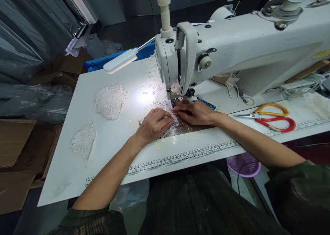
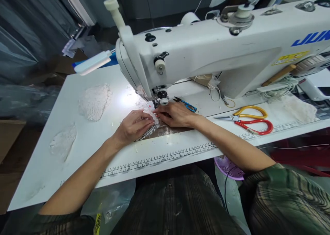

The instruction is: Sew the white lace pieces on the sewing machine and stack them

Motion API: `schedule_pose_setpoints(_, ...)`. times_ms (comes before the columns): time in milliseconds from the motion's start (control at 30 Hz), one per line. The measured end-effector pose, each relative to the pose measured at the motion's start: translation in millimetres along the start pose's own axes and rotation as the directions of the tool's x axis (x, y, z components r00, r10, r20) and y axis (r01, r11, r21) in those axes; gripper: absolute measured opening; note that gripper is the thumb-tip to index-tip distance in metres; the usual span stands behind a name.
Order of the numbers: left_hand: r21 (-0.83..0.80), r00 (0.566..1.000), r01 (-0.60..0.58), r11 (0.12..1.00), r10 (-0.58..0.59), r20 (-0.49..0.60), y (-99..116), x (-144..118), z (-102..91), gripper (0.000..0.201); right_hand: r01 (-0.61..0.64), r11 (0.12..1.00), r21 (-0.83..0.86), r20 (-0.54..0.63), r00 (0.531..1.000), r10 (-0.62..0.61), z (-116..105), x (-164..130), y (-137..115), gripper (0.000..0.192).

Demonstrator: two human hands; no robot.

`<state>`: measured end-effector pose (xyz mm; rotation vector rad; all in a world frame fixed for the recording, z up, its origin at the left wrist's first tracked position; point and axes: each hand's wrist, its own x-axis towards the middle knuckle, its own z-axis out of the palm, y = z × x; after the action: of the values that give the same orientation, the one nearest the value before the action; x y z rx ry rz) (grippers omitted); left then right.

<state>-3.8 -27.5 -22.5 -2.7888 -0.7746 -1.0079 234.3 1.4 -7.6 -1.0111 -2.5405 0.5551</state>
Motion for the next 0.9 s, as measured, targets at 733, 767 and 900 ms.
schedule_pose_setpoints(733, -0.017, 0.998, -0.018, 1.000, 0.019, 0.067, -4, -6, 4.5, 0.007, -0.007, 0.995, 0.097, -0.193, 0.981, 0.026, 8, -14, 4, 0.033)
schedule_pose_setpoints(767, -0.013, 0.997, -0.016, 1.000, 0.017, 0.069, -4, -6, 4.6, 0.007, -0.012, 0.996, 0.091, -0.196, 0.980, 0.029, 9, -14, 4, 0.033)
schedule_pose_setpoints(900, -0.010, 0.997, -0.008, 1.000, 0.008, 0.082, -3, -6, 5.0, 0.009, -0.009, 0.998, 0.069, -0.220, 0.975, 0.024, 13, -17, 4, 0.033)
